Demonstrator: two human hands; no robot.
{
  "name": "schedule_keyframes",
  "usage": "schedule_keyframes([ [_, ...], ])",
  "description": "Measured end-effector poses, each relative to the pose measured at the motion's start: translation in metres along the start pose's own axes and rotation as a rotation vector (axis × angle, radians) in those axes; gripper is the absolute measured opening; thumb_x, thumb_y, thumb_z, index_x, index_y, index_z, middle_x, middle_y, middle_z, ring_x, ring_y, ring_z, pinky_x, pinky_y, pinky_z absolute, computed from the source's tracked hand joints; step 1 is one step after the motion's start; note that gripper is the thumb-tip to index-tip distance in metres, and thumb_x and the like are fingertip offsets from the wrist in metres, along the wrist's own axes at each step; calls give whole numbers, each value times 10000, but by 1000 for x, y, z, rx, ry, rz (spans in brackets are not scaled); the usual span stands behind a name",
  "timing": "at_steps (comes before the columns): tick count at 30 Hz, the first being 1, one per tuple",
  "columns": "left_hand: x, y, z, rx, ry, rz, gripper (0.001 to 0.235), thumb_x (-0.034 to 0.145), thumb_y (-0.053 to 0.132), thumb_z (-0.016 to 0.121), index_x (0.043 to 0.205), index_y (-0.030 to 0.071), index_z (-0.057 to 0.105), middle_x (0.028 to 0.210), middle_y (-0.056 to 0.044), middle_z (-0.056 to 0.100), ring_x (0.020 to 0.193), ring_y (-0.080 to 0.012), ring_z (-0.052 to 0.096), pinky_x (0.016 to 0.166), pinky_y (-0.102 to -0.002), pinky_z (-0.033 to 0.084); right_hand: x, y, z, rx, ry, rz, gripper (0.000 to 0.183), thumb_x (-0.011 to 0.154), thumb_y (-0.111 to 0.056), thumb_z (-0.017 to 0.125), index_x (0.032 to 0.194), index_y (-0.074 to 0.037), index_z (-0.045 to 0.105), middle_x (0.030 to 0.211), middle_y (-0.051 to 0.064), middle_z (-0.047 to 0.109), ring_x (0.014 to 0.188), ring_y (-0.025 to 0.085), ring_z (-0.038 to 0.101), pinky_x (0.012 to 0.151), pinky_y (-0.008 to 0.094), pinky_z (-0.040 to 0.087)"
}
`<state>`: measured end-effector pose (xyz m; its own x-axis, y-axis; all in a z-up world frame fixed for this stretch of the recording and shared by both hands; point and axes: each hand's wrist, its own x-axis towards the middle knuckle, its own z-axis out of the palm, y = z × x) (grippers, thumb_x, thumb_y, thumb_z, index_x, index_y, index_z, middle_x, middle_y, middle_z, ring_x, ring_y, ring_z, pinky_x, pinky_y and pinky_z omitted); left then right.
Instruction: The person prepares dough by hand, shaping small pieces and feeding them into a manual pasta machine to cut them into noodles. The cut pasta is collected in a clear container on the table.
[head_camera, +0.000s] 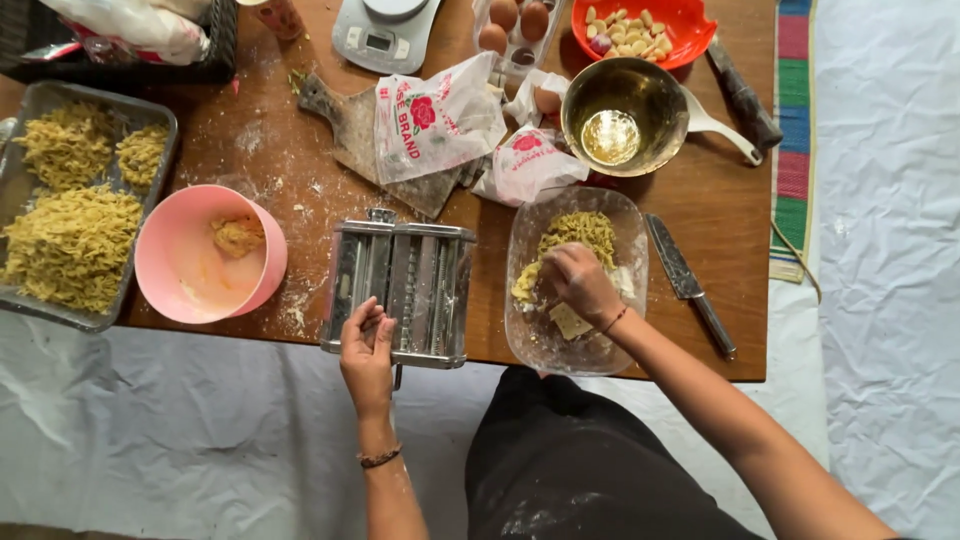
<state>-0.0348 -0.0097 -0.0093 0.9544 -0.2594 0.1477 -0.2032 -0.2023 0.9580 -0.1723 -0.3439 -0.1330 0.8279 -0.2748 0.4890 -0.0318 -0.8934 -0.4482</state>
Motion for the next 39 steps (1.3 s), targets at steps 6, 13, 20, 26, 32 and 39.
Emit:
schedule_keyframes([
  [6,0,7,0,-7,-1,-8,370,948,8,692,1309,-32,625,1114,-162,628,1024,-224,665,889,-328,611,69,-9,-24,47,230,-82,334,909,63,618,1204,-69,700,1123,113,682,1083,312,662,1006,408,521],
  [13,0,13,-2,-12,-12,-12,363,945,19,696,1300,-31,635,1112,-167,631,1021,-225,662,884,-325,607,104,58,35,-156,-123,-63,119,867,-63,651,982,-51,679,846,123,655,828,344,699,837,443,578],
  [20,2,11,-3,-30,-15,-10,363,938,21,702,1292,-28,641,1108,-165,635,1014,-218,664,886,-316,600,146,50,38,-337,-828,41,310,829,-301,656,838,-12,768,753,182,748,831,400,754,800,526,607],
  [26,1,9,-3,-22,-16,-4,363,943,16,696,1298,-35,635,1114,-167,630,1019,-218,662,890,-311,594,138,54,49,-343,-875,81,371,832,-415,645,864,-70,775,813,140,763,870,357,751,826,480,589],
  [32,-5,4,2,-5,29,5,356,960,2,678,1309,-47,622,1126,-176,616,1030,-231,656,897,-323,590,121,80,59,-369,-945,105,438,835,-540,634,893,-132,782,879,94,778,913,309,748,853,431,570],
  [39,-12,5,10,-12,107,16,347,975,-18,653,1316,-50,597,1145,-150,609,1064,-204,651,916,-288,582,97,103,48,-252,-506,-204,310,761,-438,646,849,-160,541,723,38,649,675,308,710,650,456,568],
])
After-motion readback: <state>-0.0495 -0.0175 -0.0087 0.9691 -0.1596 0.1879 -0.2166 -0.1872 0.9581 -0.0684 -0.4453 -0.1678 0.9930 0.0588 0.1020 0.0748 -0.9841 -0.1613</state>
